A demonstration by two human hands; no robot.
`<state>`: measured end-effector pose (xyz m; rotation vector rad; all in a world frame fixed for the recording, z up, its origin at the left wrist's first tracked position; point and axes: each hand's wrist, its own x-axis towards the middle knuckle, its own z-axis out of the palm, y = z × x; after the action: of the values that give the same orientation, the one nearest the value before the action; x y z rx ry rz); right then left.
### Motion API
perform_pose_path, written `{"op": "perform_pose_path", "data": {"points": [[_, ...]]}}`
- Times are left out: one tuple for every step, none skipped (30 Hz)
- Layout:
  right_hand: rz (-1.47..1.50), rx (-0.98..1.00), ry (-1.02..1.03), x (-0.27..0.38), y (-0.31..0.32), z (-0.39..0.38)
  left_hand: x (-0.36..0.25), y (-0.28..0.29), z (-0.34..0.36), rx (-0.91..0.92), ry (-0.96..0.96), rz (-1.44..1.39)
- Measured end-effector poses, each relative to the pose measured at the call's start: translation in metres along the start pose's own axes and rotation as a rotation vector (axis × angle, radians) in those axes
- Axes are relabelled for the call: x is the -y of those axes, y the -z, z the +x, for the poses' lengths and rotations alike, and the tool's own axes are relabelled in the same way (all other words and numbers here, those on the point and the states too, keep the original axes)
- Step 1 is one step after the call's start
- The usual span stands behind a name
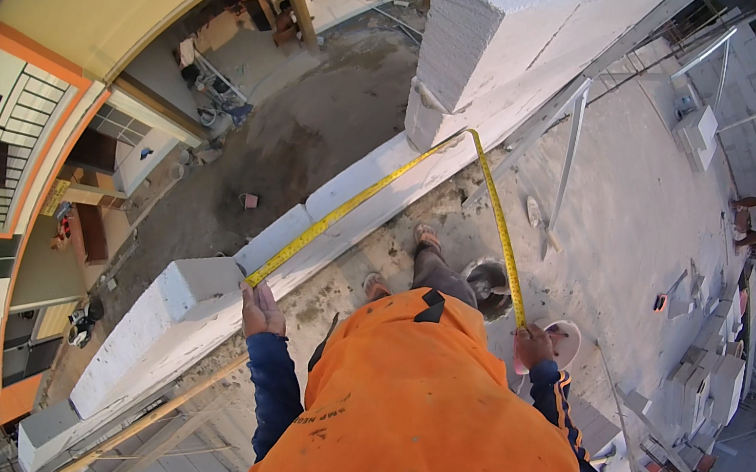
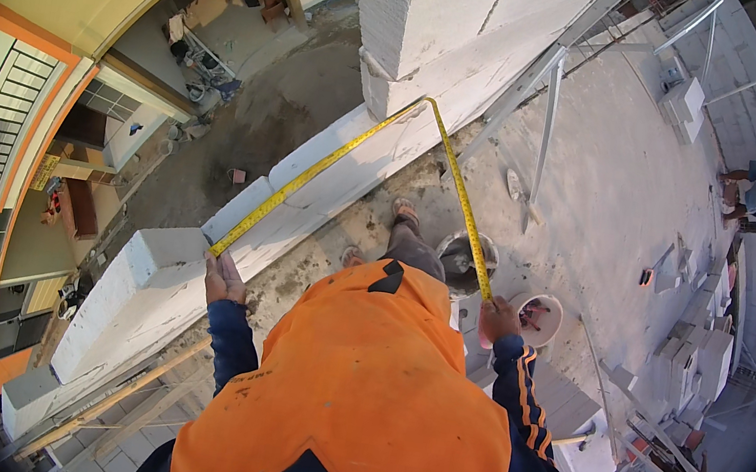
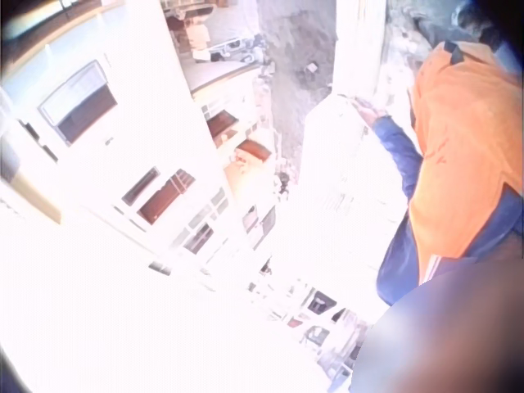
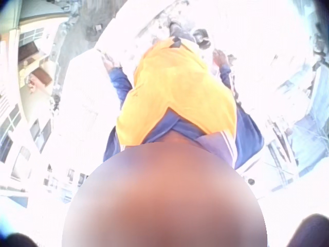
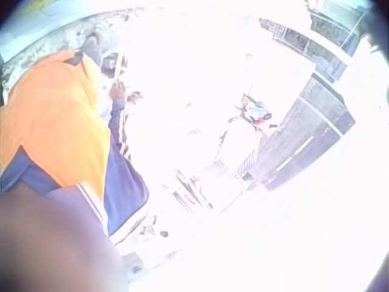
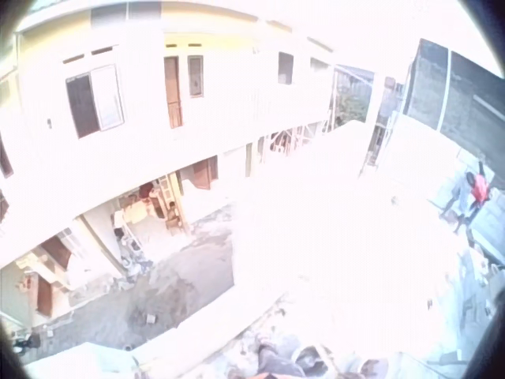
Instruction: The person scoops mortar from a bucket and spreads it along the top of a partially built wall. They then pick up a white block, place it on the mortar, and use a hammer and spirit level to adjust its position. The person also uses a tape measure to measure the wall and a block.
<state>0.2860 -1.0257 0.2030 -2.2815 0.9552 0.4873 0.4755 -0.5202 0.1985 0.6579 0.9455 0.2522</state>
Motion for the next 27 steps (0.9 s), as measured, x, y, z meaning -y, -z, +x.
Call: {"op": "perform_pose_path", "data": {"points": [[-0.010,-0.023,0.041,0.000,-0.004,-0.002,0.000,0.001,0.001,0.019,-0.007,-0.015],[-0.027,-0.050,0.075,-0.001,-0.007,-0.002,0.001,0.002,0.002,0.001,-0.015,-0.010],[-0.073,-0.059,0.058,-0.002,-0.011,-0.002,0.001,0.002,0.004,-0.030,0.001,-0.006],[-0.020,-0.057,0.081,-0.003,-0.014,-0.002,0.002,0.003,0.005,-0.032,0.001,0.001],[0.003,-0.035,0.055,-0.005,-0.016,-0.002,0.002,0.004,0.005,-0.010,-0.024,0.010],[0.035,-0.022,0.006,-0.006,-0.018,-0.001,0.002,0.003,0.004,0.004,-0.033,0.008],[0.009,-0.033,0.047,-0.007,-0.019,-0.001,0.001,0.002,0.003,0.004,-0.012,0.009],[-0.010,-0.052,0.066,-0.008,-0.020,-0.002,0.000,-0.001,-0.001,0.011,-0.013,0.012],[-0.025,-0.086,0.073,-0.008,-0.019,-0.002,-0.002,-0.005,-0.005,-0.014,-0.015,0.013],[-0.012,-0.076,0.080,-0.008,-0.018,-0.003,-0.005,-0.010,-0.012,0.041,-0.023,0.013],[0.007,-0.079,0.071,-0.007,-0.017,-0.003,-0.011,-0.015,-0.020,0.063,-0.032,0.015],[0.038,-0.061,0.044,-0.006,-0.014,-0.004,-0.016,-0.021,-0.029,0.068,-0.044,0.015],[0.026,-0.107,0.056,-0.004,-0.013,-0.005,-0.023,-0.027,-0.039,0.092,-0.048,-0.001],[0.019,-0.123,0.062,-0.003,-0.011,-0.004,-0.030,-0.032,-0.048,0.088,-0.063,-0.027],[-0.011,-0.130,0.057,-0.002,-0.010,-0.005,-0.036,-0.037,-0.057,0.142,-0.123,-0.061],[0.030,-0.129,0.114,-0.002,-0.009,-0.005,-0.041,-0.041,-0.064,0.090,-0.116,-0.091],[0.058,-0.127,0.140,-0.002,-0.008,-0.006,-0.046,-0.044,-0.069,0.147,-0.159,-0.121],[0.103,-0.158,0.156,-0.002,-0.009,-0.005,-0.049,-0.047,-0.075,0.161,-0.148,-0.121],[0.080,-0.160,0.189,-0.001,-0.009,-0.004,-0.053,-0.048,-0.079,0.110,-0.141,-0.129],[0.066,-0.193,0.211,-0.002,-0.010,-0.003,-0.053,-0.049,-0.082,0.124,-0.148,-0.128],[0.062,-0.202,0.172,-0.003,-0.011,-0.002,-0.050,-0.051,-0.084,0.153,-0.147,-0.134],[0.059,-0.229,0.223,-0.004,-0.012,-0.001,-0.051,-0.050,-0.085,0.148,-0.134,-0.130],[0.065,-0.224,0.222,-0.006,-0.013,-0.001,-0.050,-0.049,-0.086,0.151,-0.141,-0.121],[0.082,-0.213,0.180,-0.007,-0.013,-0.002,-0.050,-0.047,-0.087,0.151,-0.148,-0.112],[0.069,-0.211,0.209,-0.008,-0.013,-0.003,-0.050,-0.046,-0.088,0.149,-0.163,-0.100],[0.070,-0.202,0.198,-0.009,-0.014,-0.004,-0.050,-0.045,-0.088,0.185,-0.167,-0.111],[0.059,-0.204,0.195,-0.009,-0.014,-0.005,-0.050,-0.044,-0.089,0.188,-0.152,-0.119]]}}
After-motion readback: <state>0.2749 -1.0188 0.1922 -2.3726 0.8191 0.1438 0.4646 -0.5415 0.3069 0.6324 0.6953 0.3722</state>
